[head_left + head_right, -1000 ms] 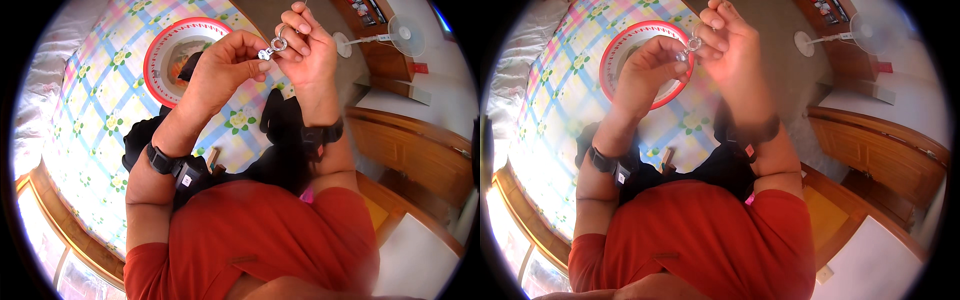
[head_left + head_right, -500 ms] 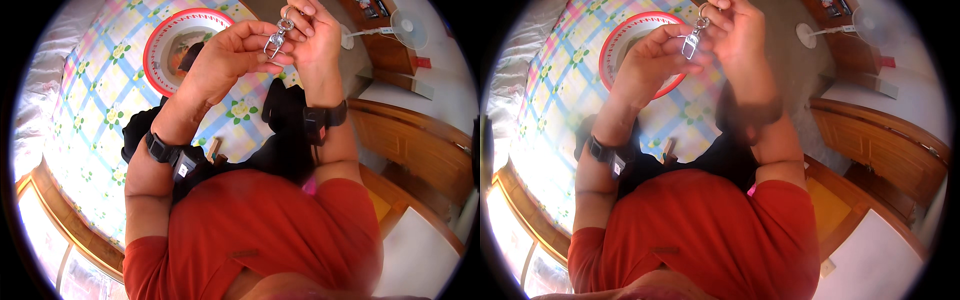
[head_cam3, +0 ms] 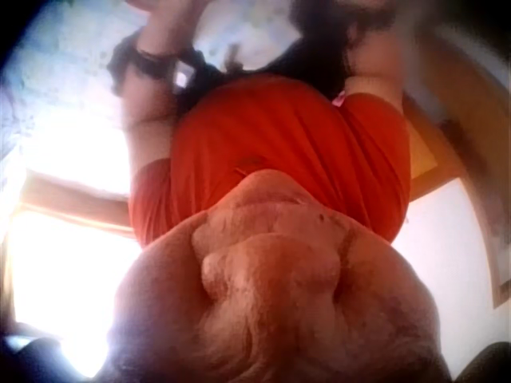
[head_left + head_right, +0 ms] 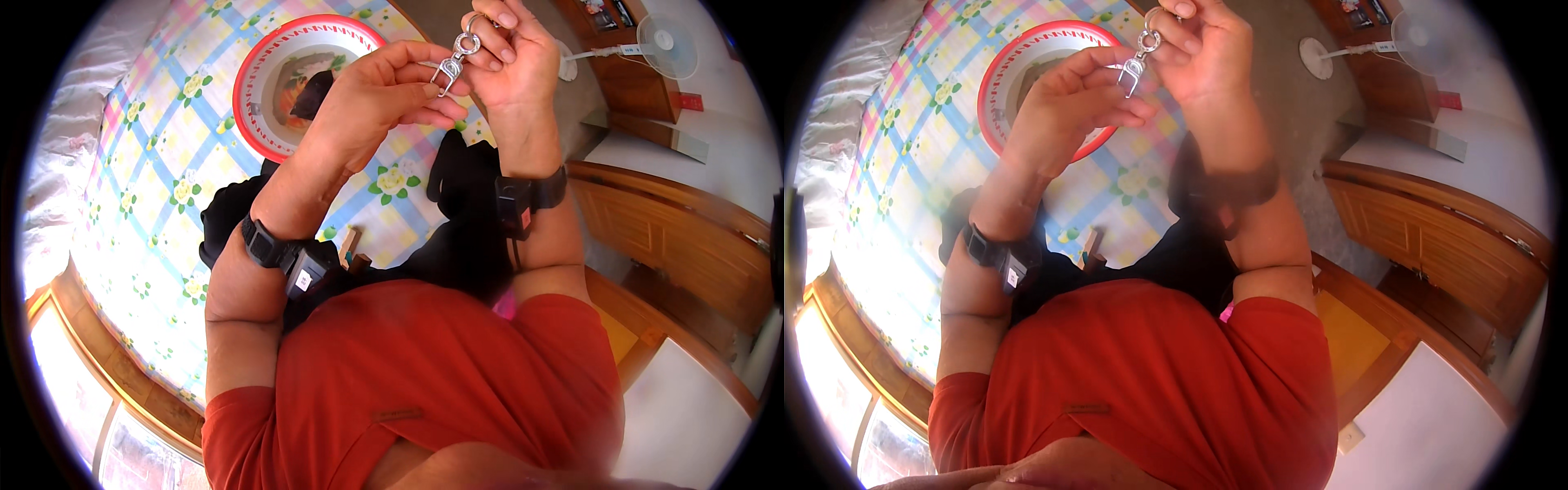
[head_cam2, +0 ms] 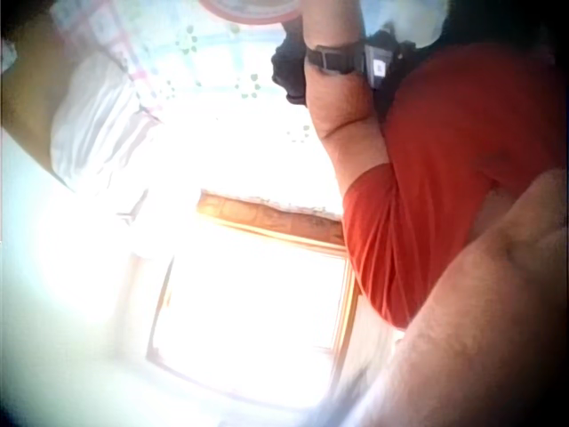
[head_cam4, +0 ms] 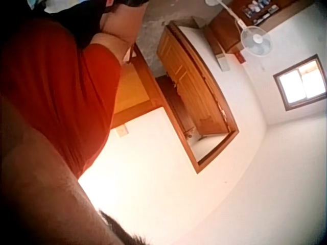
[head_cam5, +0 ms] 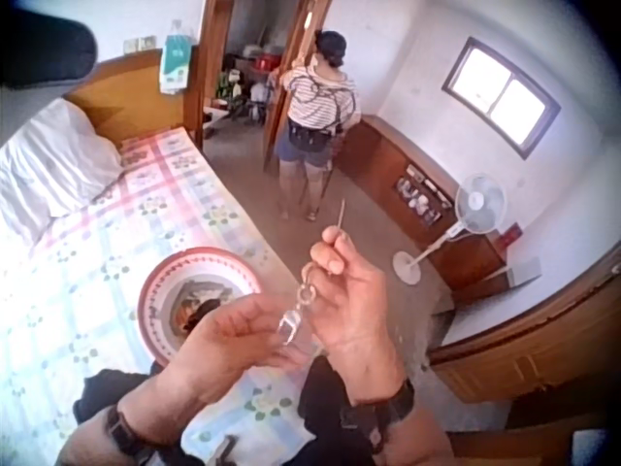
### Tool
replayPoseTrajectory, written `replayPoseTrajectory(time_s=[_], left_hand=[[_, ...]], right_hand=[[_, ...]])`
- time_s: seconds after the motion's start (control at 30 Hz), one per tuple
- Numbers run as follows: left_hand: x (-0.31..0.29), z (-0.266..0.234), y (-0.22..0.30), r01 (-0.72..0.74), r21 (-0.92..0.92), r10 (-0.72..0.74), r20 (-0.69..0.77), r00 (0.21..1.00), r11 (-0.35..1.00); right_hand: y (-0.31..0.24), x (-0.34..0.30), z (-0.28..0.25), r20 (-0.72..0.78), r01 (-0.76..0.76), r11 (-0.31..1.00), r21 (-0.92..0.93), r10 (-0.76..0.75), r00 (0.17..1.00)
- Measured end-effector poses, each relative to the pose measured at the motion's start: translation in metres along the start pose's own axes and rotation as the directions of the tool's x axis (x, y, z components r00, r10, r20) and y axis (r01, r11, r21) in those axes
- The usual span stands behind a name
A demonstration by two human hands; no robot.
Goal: The person threads a thin wire through a small metal connector and a swivel hook by hand. They use their fingers to align the wire and position the small metal components.
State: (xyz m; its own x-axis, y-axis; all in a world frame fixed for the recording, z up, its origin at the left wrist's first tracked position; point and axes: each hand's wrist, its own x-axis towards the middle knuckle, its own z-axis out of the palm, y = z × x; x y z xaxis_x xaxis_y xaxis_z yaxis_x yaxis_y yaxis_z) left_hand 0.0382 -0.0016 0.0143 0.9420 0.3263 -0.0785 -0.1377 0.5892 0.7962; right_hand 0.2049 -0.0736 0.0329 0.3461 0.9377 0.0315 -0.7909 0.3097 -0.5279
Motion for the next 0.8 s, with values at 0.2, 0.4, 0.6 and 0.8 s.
replayPoseTrajectory(time_s=[0.2, 0.4, 0.6, 0.8], left_hand=[[0.003, -0.009, 0.007, -0.154, 0.129, 0.177, -0.189, 0.966, 0.980], [0.005, -0.025, 0.017, -0.307, 0.342, 0.391, -0.211, 0.896, 0.888], [0.004, -0.011, 0.014, -0.417, 0.781, 0.592, 0.076, 0.802, 0.465], [0.001, -0.009, 0.014, -0.348, 0.789, 0.545, 0.020, 0.838, 0.506]], right_hand=[[0.005, -0.007, 0.029, -0.029, 0.269, 0.918, -0.292, -0.290, 0.957], [0.004, -0.018, 0.002, 0.132, 0.215, 0.529, -0.821, -0.191, 0.973], [0.015, -0.017, -0.005, 0.063, -0.030, 0.524, -0.851, 0.159, 0.985], [0.020, -0.024, 0.000, -0.002, -0.126, 0.588, -0.799, 0.207, 0.978]])
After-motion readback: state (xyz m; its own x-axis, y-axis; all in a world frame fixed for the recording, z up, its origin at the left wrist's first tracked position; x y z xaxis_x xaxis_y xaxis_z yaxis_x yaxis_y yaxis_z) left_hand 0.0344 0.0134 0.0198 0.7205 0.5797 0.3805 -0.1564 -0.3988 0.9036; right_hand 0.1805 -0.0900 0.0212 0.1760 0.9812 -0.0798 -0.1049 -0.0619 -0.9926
